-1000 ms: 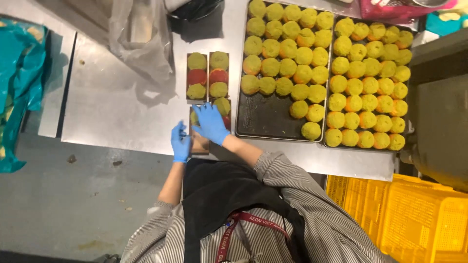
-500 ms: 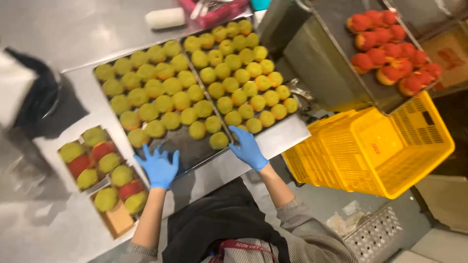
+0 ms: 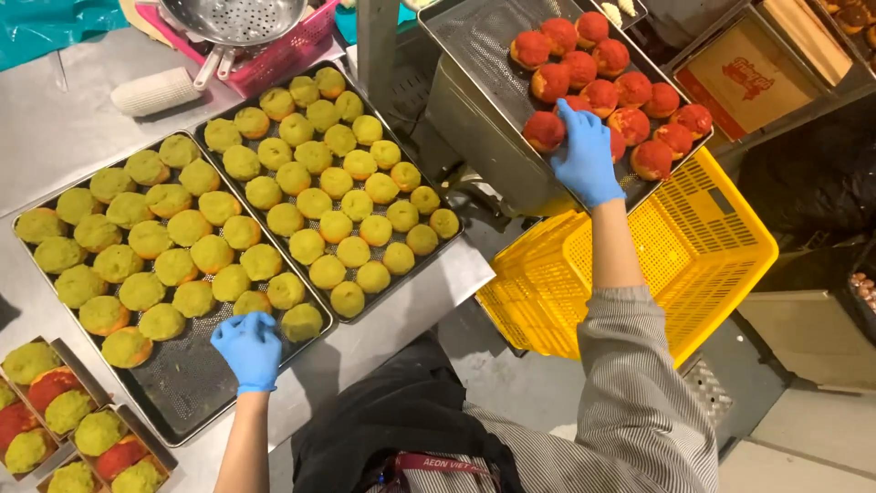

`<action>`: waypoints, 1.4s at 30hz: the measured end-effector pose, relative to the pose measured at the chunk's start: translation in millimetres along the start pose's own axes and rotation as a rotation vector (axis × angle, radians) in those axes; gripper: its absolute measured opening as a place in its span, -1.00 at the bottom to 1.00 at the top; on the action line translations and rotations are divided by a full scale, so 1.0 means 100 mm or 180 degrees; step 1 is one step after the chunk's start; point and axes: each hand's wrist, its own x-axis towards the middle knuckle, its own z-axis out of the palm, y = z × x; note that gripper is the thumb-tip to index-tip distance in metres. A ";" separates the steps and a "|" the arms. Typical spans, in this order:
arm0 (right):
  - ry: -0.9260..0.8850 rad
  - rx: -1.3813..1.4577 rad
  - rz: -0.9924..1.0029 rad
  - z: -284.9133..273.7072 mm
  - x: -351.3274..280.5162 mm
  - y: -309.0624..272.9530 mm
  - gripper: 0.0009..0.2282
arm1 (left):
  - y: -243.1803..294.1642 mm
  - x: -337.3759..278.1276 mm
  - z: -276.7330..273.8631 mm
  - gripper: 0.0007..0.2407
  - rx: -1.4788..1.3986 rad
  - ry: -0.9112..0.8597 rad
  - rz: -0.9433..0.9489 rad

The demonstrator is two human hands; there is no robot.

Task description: Packaging green and red round pastries into boxes and placing them in a crate.

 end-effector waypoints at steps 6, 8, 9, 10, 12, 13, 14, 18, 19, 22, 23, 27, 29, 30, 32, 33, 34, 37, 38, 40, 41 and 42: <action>-0.1175 -0.0472 -0.0653 0.06 0.63 0.20 -0.06 | 0.03 0.10 0.00 -0.85 0.0135 0.0360 0.0053; -0.1324 -0.0492 -0.0643 0.10 0.69 0.21 -0.02 | -0.03 0.04 0.05 -0.86 0.0214 0.0500 0.0112; -0.1442 -0.0510 -0.0719 0.12 0.71 0.20 0.01 | -0.06 0.03 0.06 -0.89 0.0128 0.0521 -0.0016; -0.1560 -0.0528 -0.0796 0.14 0.74 0.19 0.05 | -0.10 0.02 0.06 -0.88 0.0042 0.0543 -0.0144; -0.1666 -0.0639 -0.0883 0.16 0.84 0.22 0.07 | -0.14 0.05 0.09 -0.86 0.0042 0.0568 -0.0144; -0.1821 -0.0740 -0.0979 0.19 0.86 0.22 0.09 | -0.17 0.01 0.09 -0.85 0.0051 0.0560 -0.0180; -0.1817 -0.0735 -0.0981 0.14 0.89 0.18 0.09 | -0.17 0.06 0.08 -0.85 0.0057 0.0563 -0.0179; -0.2040 -0.1031 -0.1062 0.07 0.96 0.17 0.13 | -0.15 0.01 0.06 -0.78 -0.0011 0.0430 -0.0336; -0.2083 -0.1031 -0.1097 0.06 0.99 0.22 0.14 | -0.14 0.02 0.07 -0.78 -0.0058 0.0487 -0.0333; -0.1714 -0.0216 -0.0646 0.34 1.26 0.67 -0.03 | -0.09 0.03 -0.01 -0.78 -0.0092 0.0520 -0.0389; -0.1713 -0.0220 -0.0659 0.42 1.38 0.71 -0.03 | -0.09 0.03 -0.02 -0.78 -0.0095 0.0530 -0.0398; -0.0840 -0.0726 0.0474 0.84 1.82 0.69 0.03 | -0.10 0.04 -0.02 -0.78 -0.0016 0.0665 -0.0456; -0.0752 -0.0735 0.0839 1.09 1.93 0.62 0.13 | -0.10 0.01 -0.05 -0.78 -0.0026 0.0725 -0.0480; -0.0655 -0.0892 0.1043 1.20 1.96 0.59 0.18 | -0.09 -0.01 -0.08 -0.76 0.0016 0.0664 -0.0577; -0.0563 -0.1036 0.1210 1.39 2.04 0.56 0.24 | -0.11 -0.06 -0.13 -0.74 0.0071 0.0621 -0.0705; -0.0565 -0.1127 0.1392 1.47 2.09 0.56 0.24 | -0.13 -0.11 -0.14 -0.74 0.0128 0.0686 -0.0735; -0.0567 -0.1218 0.1574 1.56 2.13 0.55 0.24 | -0.16 -0.16 -0.15 -0.74 0.0186 0.0750 -0.0765; -0.0775 -0.1290 0.1886 1.69 2.17 0.65 0.17 | -0.32 -0.30 -0.14 -0.77 0.0300 0.0913 -0.0771; -0.0789 -0.1287 0.1856 1.72 2.18 0.71 0.17 | -0.37 -0.29 -0.17 -0.77 0.0311 0.0918 -0.0802; -0.0736 -0.1324 0.1802 1.78 2.19 0.83 0.19 | -0.44 -0.36 -0.24 -0.74 0.0470 0.0910 -0.0789; -0.0751 -0.1321 0.1743 1.74 2.21 0.82 0.19 | -0.46 -0.39 -0.28 -0.74 0.0484 0.0926 -0.0845; -0.0539 -0.1192 0.1640 1.69 2.23 0.80 0.18 | -0.49 -0.43 -0.32 -0.77 0.0532 0.0964 -0.0869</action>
